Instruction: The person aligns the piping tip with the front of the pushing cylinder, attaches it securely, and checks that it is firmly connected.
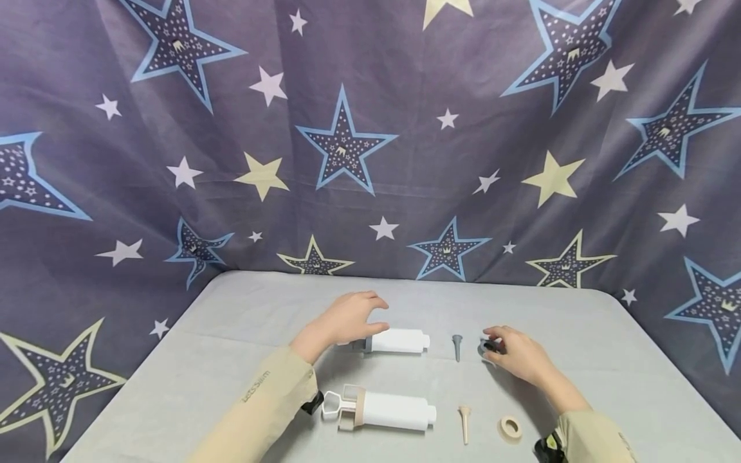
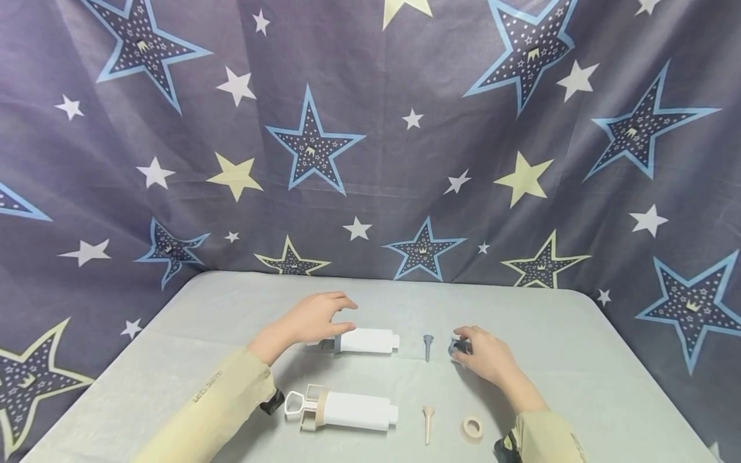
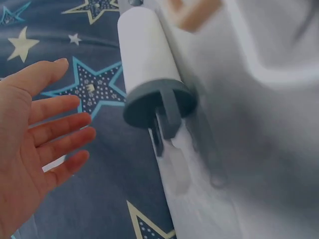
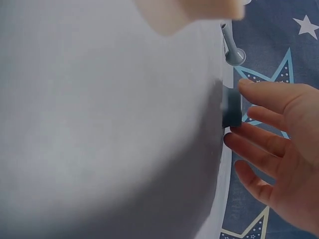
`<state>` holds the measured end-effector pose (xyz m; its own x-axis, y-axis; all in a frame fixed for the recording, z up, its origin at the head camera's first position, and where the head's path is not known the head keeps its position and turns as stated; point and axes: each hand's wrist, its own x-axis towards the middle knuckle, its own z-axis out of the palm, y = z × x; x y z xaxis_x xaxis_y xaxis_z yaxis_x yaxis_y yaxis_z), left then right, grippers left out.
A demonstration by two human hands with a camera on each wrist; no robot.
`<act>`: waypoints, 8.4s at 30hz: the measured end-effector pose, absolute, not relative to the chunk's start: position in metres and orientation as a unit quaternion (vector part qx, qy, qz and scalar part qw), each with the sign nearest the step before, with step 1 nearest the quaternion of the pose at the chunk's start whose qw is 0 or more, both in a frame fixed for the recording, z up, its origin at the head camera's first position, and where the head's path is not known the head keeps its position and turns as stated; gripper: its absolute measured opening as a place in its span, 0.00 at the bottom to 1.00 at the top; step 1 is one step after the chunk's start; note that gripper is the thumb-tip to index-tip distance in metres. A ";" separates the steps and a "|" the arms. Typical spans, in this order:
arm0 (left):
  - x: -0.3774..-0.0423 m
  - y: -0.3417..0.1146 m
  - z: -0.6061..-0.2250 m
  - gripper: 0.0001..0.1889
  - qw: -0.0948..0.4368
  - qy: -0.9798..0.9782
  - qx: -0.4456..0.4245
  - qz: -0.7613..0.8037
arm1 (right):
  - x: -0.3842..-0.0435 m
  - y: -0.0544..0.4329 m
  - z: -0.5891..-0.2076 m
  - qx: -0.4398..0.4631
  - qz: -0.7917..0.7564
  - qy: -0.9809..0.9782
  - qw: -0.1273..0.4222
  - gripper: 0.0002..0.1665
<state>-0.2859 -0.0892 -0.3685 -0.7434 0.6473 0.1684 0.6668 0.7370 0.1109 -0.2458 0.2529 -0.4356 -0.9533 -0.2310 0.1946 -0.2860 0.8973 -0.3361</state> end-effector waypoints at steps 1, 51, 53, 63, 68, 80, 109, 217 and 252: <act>-0.287 -0.087 -0.367 0.23 0.055 -0.929 -0.356 -0.080 | -0.246 0.252 -0.435 0.132 0.185 -0.971 0.072 0.26; -0.301 0.077 -0.397 0.11 -0.065 -0.922 -0.380 0.036 | -0.247 0.243 -0.432 0.124 0.142 -0.981 0.053 0.18; -0.302 0.078 -0.399 0.10 -0.053 -0.924 -0.376 0.045 | -0.248 0.242 -0.432 0.122 0.143 -0.981 0.055 0.17; -0.300 0.084 -0.400 0.06 -0.030 -0.935 -0.351 0.048 | -0.249 0.241 -0.431 0.130 0.160 -0.975 0.086 0.17; -0.302 0.087 -0.407 0.06 0.000 -0.933 -0.354 0.057 | -0.251 0.240 -0.431 0.131 0.171 -0.971 0.102 0.17; -0.308 0.081 -0.397 0.07 0.013 -0.925 -0.377 0.044 | -0.252 0.240 -0.428 0.135 0.196 -0.964 0.114 0.17; -0.304 0.028 -0.359 0.08 0.027 -0.925 -0.364 -0.107 | -0.254 0.219 -0.419 0.176 0.288 -0.929 0.154 0.20; -0.285 0.000 -0.359 0.12 0.045 -0.916 -0.354 -0.185 | -0.248 0.191 -0.412 0.180 0.380 -0.882 0.212 0.22; -0.304 -0.040 -0.386 0.22 -0.157 -0.933 -0.292 -0.139 | -0.259 0.188 -0.423 0.183 0.331 -0.914 0.148 0.20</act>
<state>-0.3043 -0.0403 -0.3857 -0.7797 0.5894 -0.2114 0.5020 0.7902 0.3516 -0.2591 0.1885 -0.4230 -0.8892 -0.2375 0.3909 -0.4327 0.7139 -0.5505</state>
